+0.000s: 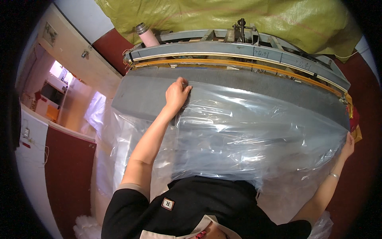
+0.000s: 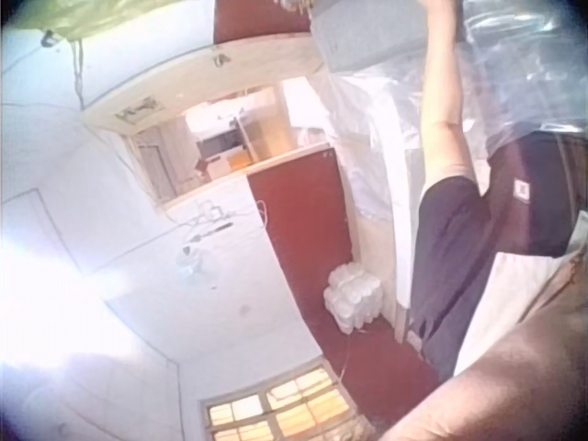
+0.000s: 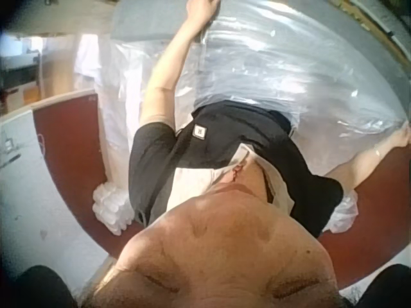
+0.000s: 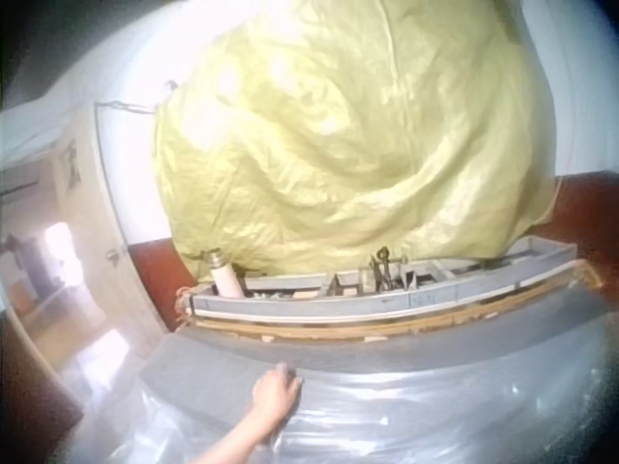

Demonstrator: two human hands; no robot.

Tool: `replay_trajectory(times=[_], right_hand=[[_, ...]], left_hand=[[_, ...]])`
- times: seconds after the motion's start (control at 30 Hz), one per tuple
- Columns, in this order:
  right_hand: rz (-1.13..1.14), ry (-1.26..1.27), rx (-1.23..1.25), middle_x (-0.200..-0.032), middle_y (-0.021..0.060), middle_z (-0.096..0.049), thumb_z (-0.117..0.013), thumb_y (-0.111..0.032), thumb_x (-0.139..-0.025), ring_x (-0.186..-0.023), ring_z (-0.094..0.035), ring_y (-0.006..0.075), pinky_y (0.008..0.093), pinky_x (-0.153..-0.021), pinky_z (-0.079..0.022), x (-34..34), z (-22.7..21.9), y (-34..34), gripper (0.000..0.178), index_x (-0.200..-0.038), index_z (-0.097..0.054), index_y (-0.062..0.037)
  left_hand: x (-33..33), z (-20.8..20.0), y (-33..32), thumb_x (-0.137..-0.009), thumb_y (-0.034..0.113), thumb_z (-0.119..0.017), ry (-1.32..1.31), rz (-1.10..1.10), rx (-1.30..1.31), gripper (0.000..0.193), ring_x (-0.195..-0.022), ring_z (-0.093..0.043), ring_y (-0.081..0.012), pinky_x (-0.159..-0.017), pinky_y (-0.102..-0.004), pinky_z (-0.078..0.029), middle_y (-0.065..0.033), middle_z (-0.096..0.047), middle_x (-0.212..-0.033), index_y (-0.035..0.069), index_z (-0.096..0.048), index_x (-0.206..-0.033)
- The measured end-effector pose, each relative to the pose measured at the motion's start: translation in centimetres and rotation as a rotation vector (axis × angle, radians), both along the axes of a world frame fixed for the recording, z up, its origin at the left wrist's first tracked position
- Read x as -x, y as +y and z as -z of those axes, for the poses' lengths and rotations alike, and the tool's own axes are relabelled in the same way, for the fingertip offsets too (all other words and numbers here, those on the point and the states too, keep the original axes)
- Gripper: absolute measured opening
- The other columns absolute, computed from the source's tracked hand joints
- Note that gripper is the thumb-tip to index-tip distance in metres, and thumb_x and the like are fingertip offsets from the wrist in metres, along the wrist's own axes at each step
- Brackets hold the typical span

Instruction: The recorder is using a heat-sealing machine to seal large plastic bags.

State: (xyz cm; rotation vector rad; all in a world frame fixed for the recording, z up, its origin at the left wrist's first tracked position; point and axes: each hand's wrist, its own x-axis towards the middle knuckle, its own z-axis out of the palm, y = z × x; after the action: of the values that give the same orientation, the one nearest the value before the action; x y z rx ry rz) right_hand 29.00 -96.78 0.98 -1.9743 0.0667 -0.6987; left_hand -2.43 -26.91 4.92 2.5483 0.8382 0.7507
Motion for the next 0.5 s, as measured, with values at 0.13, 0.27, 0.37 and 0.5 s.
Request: replay_trajectory(times=[0.13,0.27,0.37,0.5], right_hand=[[-0.047,-0.012,-0.227,-0.082,0.0024,-0.059,-0.063,-0.022,-0.079,-0.074,-0.052,0.0098,0.0224,-0.071,-0.042,2.3,-2.2,-1.1,0.024,-0.085,-0.061,0.0005],[-0.047,0.012,-0.419,-0.084,0.0032,-0.06,-0.063,-0.017,-0.079,-0.077,-0.054,0.0105,0.0217,-0.07,-0.043,1.1,-3.9,1.6,0.019,-0.09,-0.061,-0.0015],[-0.005,-0.09,-0.234,-0.092,0.0034,-0.059,-0.054,-0.022,-0.085,-0.084,-0.055,0.0122,0.0246,-0.074,-0.043,-1.5,-4.7,5.4,0.024,-0.098,-0.059,-0.0019],[0.073,-0.188,0.266,-0.087,0.0092,-0.061,-0.053,-0.027,-0.085,-0.083,-0.056,0.0195,0.0308,-0.077,-0.042,-5.3,-1.5,13.8,0.024,-0.093,-0.059,-0.005]], left_hand=[[-0.4,0.1,1.3,-0.07,0.021,-0.065,0.079,-0.004,0.072,0.015,-0.078,-0.054,-0.0285,-0.068,-0.038,-0.043,-0.0082,-0.06,-0.074,0.006,-0.062,-0.073],[-0.4,-1.8,2.8,-0.068,0.014,-0.063,-0.243,0.172,-0.18,0.01,-0.082,-0.053,-0.0288,-0.07,-0.0379,-0.043,-0.0103,-0.057,-0.076,0.006,-0.06,-0.072],[-1.5,-2.4,5.0,-0.082,0.013,-0.047,-0.752,0.06,0.283,0.011,-0.065,-0.044,-0.0114,-0.062,-0.0258,-0.04,-0.0035,-0.049,-0.069,0.003,-0.052,-0.079],[-3.1,0.2,9.3,-0.084,0.015,-0.045,-0.787,-0.106,0.288,0.013,-0.058,-0.041,-0.012,-0.055,-0.026,-0.038,-0.0022,-0.046,-0.065,0.004,-0.045,-0.077]])
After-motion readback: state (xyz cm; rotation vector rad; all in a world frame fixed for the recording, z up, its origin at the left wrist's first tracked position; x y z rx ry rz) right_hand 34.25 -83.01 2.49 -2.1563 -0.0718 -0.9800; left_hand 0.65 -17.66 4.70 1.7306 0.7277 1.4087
